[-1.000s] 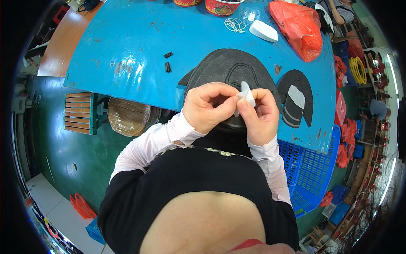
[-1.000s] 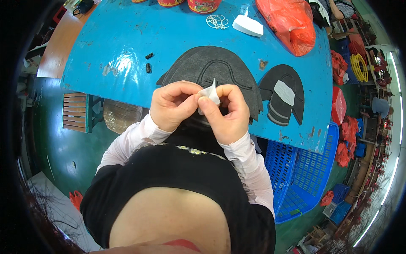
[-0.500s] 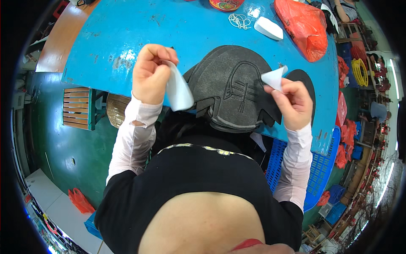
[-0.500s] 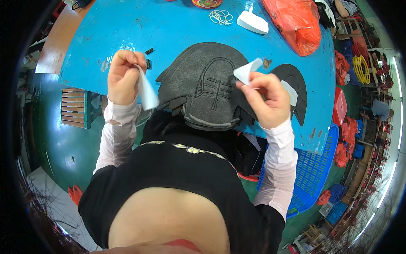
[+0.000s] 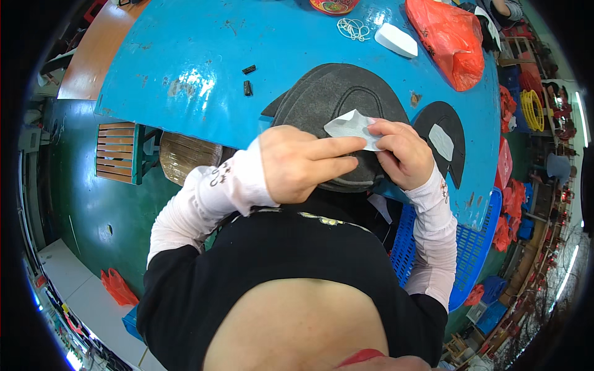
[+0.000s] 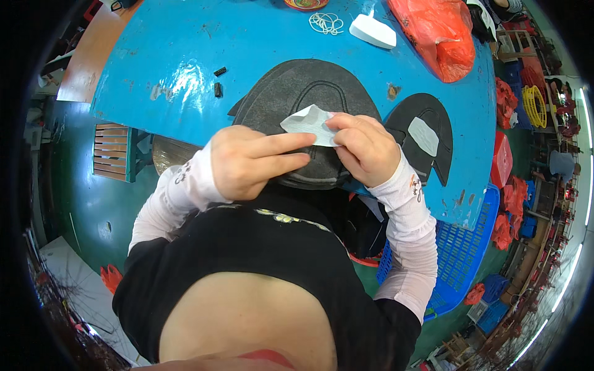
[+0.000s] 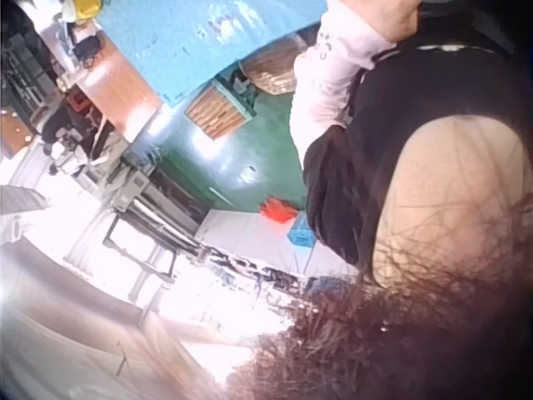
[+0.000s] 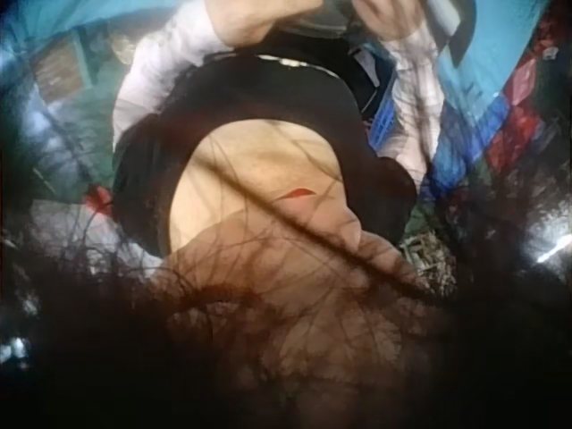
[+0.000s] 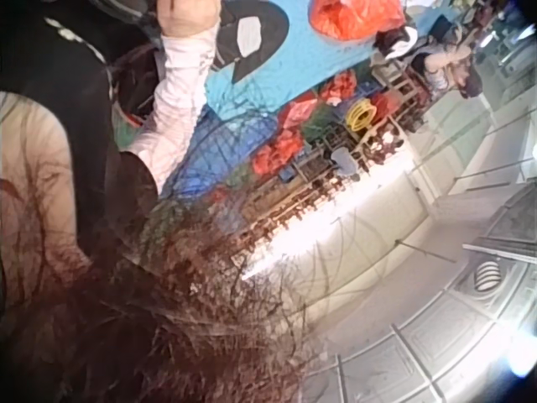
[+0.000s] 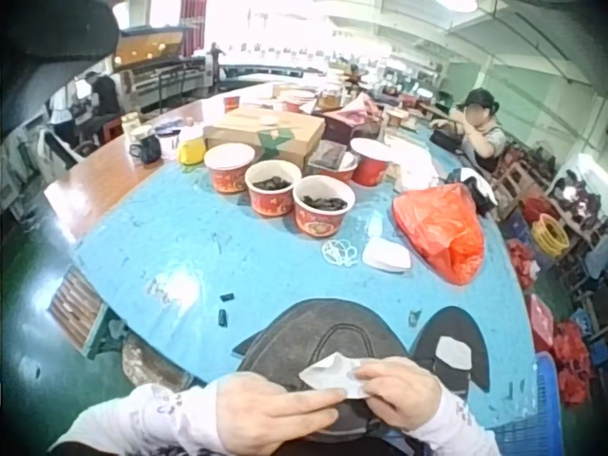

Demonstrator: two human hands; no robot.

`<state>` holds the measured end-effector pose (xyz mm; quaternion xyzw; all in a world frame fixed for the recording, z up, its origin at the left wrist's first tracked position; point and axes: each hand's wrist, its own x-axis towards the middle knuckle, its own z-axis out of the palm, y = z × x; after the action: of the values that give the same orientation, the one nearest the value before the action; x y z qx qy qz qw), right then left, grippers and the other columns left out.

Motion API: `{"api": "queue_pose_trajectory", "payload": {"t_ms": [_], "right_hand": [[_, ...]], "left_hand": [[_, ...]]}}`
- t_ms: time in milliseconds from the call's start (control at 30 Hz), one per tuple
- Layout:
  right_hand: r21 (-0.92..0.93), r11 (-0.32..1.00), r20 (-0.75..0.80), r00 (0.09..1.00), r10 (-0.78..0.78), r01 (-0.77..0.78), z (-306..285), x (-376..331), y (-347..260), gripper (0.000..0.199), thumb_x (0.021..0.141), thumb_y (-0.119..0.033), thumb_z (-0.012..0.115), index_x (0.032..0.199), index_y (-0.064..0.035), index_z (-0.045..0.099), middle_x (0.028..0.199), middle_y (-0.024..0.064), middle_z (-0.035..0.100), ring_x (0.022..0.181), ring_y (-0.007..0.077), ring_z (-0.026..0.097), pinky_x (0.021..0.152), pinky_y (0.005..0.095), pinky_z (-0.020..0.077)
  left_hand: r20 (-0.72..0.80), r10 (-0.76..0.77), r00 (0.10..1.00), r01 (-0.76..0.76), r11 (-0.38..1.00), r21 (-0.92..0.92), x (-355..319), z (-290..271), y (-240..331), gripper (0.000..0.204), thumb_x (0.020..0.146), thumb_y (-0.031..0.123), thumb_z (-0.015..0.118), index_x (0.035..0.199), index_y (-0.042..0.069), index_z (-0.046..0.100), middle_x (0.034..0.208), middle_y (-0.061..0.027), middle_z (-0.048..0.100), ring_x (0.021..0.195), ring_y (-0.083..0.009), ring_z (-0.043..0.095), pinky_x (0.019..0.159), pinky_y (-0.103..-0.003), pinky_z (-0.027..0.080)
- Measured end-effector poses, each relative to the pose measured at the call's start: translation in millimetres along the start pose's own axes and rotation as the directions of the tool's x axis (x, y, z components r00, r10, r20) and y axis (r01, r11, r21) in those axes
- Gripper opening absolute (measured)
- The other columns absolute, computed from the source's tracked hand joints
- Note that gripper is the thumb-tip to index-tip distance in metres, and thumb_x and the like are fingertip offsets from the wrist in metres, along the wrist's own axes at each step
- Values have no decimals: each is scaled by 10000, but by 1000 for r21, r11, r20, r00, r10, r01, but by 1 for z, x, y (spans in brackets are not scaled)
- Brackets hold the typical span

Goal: The person peels the paper backing off adhesive patches by hand and attaches them onto shoe upper components one by one.

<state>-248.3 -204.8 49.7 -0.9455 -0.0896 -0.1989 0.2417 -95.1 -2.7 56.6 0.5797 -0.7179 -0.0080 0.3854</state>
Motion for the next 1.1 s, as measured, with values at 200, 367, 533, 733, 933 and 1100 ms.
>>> {"api": "queue_pose_trajectory", "payload": {"t_ms": [200,367,533,733,933,1100], "right_hand": [[62,998,27,999,-20,19,-2,-4,5,252,646,71,663,849,-30,554,1028,125,630,966,301,627,819,370,493],[47,999,2,1000,-3,2,-1,-2,3,292,616,36,694,863,-33,556,1022,125,627,977,317,620,830,373,492],[-157,984,12,996,84,-81,-9,-5,-17,306,641,-152,721,887,-42,574,1040,137,613,1032,328,589,894,435,438],[-326,905,-209,954,212,-273,12,2,-48,685,849,-621,456,1216,-48,530,1293,147,496,1237,370,421,1004,519,292],[-569,737,45,880,473,-366,45,-5,-47,1020,718,-773,427,1404,-31,291,1445,170,310,1342,355,269,1031,608,183],[-580,698,42,841,540,-420,31,2,-61,1076,704,-805,383,1418,-11,247,1458,186,279,1357,363,240,1037,616,159]], "left_hand": [[60,23,998,-26,998,58,11,18,-6,228,667,42,609,894,39,627,1091,-88,601,625,-199,634,517,-324,507],[114,-91,989,71,983,169,11,17,-11,315,654,21,619,968,35,636,1088,-103,614,631,-234,642,548,-324,514],[67,-120,991,107,980,165,3,14,-12,321,663,26,615,982,51,641,1114,-114,610,621,-235,641,540,-321,512],[94,-105,990,85,977,196,-1,13,-14,383,667,34,616,1048,64,634,1152,-129,601,587,-211,632,516,-304,504],[129,-202,971,158,944,288,-16,7,-17,475,653,26,611,1125,71,614,1196,-92,595,564,-174,618,525,-290,497],[109,-199,974,154,933,324,-32,-6,-21,468,650,-9,585,1112,60,625,1177,-82,609,597,-174,625,556,-298,505]]}}
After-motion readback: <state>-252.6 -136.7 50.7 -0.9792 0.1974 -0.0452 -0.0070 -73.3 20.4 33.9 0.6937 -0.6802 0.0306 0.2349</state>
